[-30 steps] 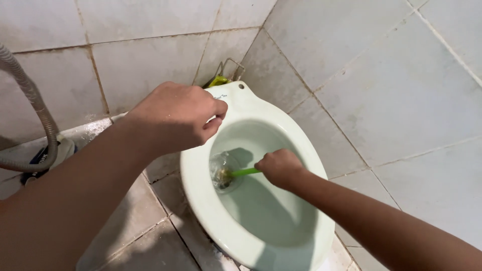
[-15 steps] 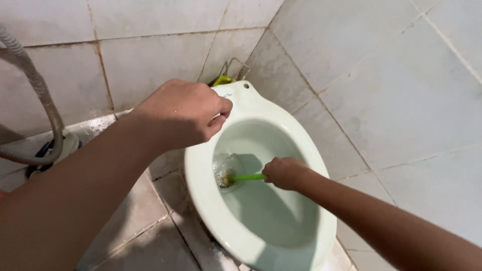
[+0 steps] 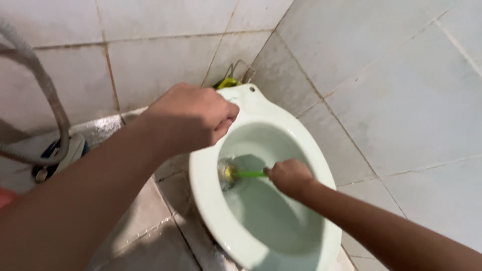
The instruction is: The recorder scrubs the inside of a toilet bowl with a brush and rinses it with water from a dipper.
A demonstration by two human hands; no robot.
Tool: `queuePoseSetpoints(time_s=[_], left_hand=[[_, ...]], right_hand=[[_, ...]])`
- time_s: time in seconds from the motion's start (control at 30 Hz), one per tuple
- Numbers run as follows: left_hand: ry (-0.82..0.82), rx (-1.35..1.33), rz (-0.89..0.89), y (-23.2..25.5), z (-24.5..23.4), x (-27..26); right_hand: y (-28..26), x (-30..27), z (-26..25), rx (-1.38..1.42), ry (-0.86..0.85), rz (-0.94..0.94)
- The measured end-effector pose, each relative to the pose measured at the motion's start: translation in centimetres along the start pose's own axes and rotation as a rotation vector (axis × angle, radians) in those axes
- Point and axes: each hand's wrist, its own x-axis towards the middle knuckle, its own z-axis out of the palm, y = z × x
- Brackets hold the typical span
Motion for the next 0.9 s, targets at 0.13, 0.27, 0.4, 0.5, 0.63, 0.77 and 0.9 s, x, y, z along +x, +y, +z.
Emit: queuePoseSetpoints(time_s=[0.13, 0.27, 0.4, 0.5, 0.63, 0.77, 0.9], left_hand=[[0.035, 0.014, 0.039, -0.2, 0.2, 0.0], [0.049, 0.005, 0.040, -0.3, 0.3, 0.0], [0.022, 0.039, 0.033, -0.3, 0.2, 0.1], [0.048, 0.052, 0.049, -0.5, 0.4, 0.0], [0.012, 0.054, 0.032, -0.2, 0.1, 0.2], [0.011, 0.053, 0.023, -0.3, 0.1, 0.3], [-0.001, 0.038, 0.003, 0.4, -0.3, 0.4]], right_hand=[[0.1, -1.5, -2.5, -0.010, -0.126, -0.035], [-0.1, -1.0, -3.7, -0.074, -0.156, -0.044], [-0.9, 0.2, -2.3, -0.215, 0.080, -0.191], [-0.9, 0.0, -1.3, -0.248, 0.071, -0.252], [-0.7, -0.3, -1.3, -0.071, -0.067, -0.209], [-0.1, 0.8, -0.4, 0.268, -0.136, -0.065], [1.2, 2.2, 3.5, 0.613, -0.048, -0.046]])
